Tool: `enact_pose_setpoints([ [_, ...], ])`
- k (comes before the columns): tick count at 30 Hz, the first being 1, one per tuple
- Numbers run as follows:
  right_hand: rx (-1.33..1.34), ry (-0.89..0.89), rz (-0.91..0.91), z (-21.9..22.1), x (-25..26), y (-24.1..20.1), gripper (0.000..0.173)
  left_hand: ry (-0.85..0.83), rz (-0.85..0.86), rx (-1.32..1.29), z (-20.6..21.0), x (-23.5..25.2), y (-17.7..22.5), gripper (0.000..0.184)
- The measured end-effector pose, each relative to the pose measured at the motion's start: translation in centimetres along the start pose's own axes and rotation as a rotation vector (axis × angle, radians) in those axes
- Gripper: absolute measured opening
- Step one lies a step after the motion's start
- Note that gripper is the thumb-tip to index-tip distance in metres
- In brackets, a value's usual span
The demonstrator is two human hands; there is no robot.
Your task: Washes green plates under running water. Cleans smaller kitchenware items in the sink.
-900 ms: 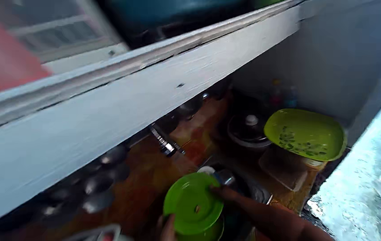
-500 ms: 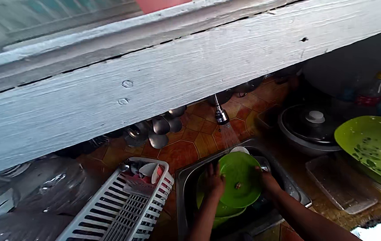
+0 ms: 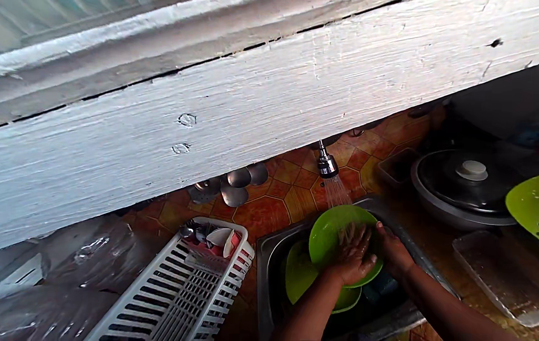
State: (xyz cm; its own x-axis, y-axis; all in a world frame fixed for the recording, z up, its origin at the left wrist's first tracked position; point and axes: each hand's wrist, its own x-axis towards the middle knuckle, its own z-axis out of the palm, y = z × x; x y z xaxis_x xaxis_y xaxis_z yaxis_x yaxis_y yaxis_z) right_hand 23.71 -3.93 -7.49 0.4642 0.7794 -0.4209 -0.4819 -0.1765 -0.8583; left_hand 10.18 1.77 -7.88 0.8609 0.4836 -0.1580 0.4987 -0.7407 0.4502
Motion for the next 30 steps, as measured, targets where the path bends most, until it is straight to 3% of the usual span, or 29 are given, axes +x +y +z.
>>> enact_pose_setpoints([
  [4,-0.124,0.094,-0.106,-1.4,0.7,-1.2,0.049,-0.068,0.108,0.066,1.2,-2.4,-0.9,0.061],
  [7,-0.299,0.101,-0.269,-2.4,0.6,-2.8,0.046,-0.064,-0.078,0.166,1.8,-4.3,-2.4,0.058],
  [10,-0.55,0.117,-0.325,-2.1,-0.4,-4.4,0.044,-0.088,-0.285,0.155,1.6,-5.0,-2.0,0.076],
  [12,-0.636,0.094,-0.283,-1.4,-1.1,-5.0,0.045,0.0,-0.236,0.101,2.3,-5.4,-0.9,0.083],
  [13,-0.638,0.068,-0.242,-1.0,-1.5,-5.4,0.045,0.064,-0.169,0.088,2.8,-5.6,-0.3,0.077],
  [16,-0.607,0.009,-0.113,0.0,-1.8,-6.5,0.051,0.379,-0.02,0.098,3.9,-6.0,1.0,0.042],
  [18,-0.566,-0.048,-0.103,0.6,-1.2,-6.9,0.051,0.528,-0.053,0.012,3.2,-6.5,1.8,0.027],
  [23,-0.599,-0.27,-0.207,3.3,1.6,-5.1,0.048,0.693,-0.235,-0.427,0.1,-7.0,1.8,0.034],
  [26,-0.707,-0.219,-0.249,5.8,2.9,-3.4,0.049,0.747,-0.325,-0.548,-2.5,-6.3,1.8,0.036],
  [30,-0.857,-0.133,-0.271,7.3,4.0,-2.3,0.051,0.697,-0.471,-0.655,-4.7,-5.1,2.0,0.047],
])
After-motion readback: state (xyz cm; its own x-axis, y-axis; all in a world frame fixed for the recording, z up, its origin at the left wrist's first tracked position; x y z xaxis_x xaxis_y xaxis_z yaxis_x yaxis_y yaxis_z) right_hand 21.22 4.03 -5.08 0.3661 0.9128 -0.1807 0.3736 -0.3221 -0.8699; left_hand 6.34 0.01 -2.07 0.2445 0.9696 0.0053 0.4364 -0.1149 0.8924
